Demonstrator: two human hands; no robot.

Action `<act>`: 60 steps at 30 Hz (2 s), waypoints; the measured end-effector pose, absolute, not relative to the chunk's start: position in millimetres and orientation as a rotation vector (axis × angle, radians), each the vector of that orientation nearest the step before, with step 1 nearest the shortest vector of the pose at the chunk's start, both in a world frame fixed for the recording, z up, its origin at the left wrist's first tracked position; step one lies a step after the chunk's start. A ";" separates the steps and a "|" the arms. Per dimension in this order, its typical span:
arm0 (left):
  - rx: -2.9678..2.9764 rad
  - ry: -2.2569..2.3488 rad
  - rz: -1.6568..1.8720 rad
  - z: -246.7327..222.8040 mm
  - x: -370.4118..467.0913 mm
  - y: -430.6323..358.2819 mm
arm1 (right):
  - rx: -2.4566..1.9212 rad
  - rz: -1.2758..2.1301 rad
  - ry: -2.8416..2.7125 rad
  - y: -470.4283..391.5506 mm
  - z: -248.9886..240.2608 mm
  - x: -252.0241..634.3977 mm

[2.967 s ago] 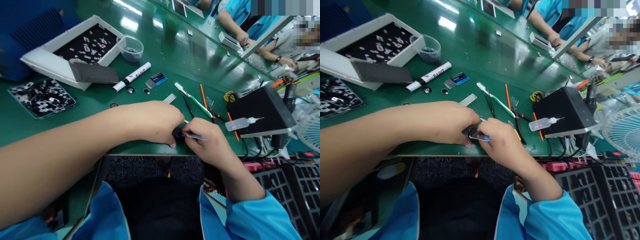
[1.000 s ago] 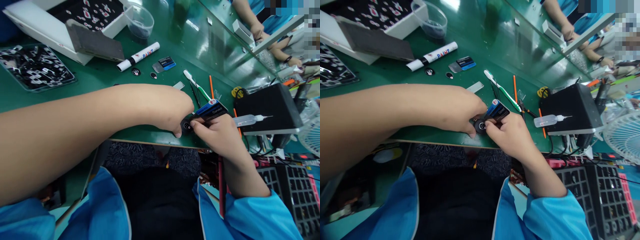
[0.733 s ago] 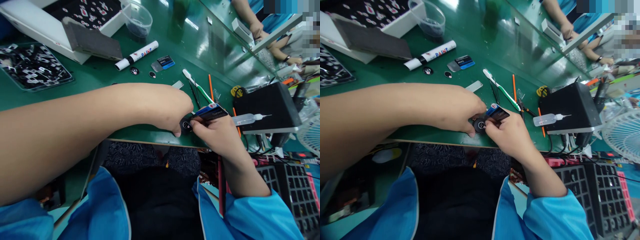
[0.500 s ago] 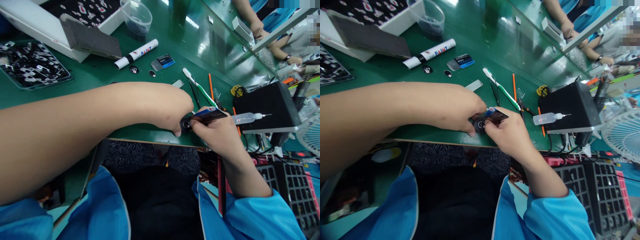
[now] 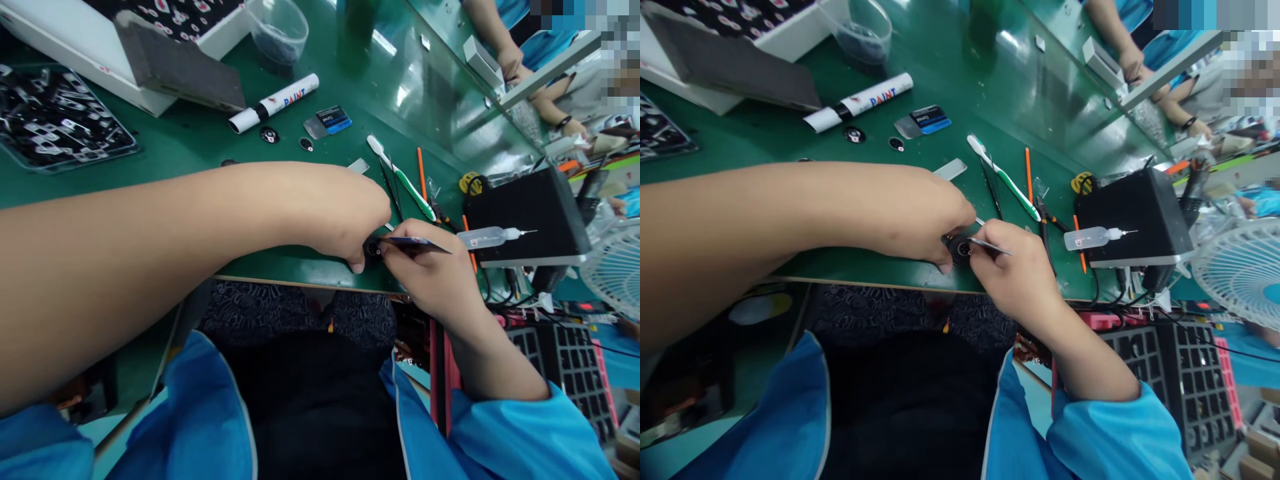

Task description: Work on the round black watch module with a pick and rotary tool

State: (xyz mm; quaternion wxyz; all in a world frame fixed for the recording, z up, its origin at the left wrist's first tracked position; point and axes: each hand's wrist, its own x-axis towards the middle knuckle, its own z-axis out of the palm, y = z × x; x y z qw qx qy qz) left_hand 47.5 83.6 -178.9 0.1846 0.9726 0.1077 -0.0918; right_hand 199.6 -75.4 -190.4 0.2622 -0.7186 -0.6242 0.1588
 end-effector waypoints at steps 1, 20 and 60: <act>2.732 0.307 -0.283 -178.9 47.6 83.9 | -1.939 0.439 -1.698 -75.5 -190.2 198.9; 2.664 0.390 -0.394 -186.0 61.1 88.4 | -1.935 1.066 -1.164 -61.1 -194.7 217.1; 2.652 0.465 -0.475 -177.3 59.7 80.2 | -1.942 1.056 -1.151 -61.0 -194.7 217.2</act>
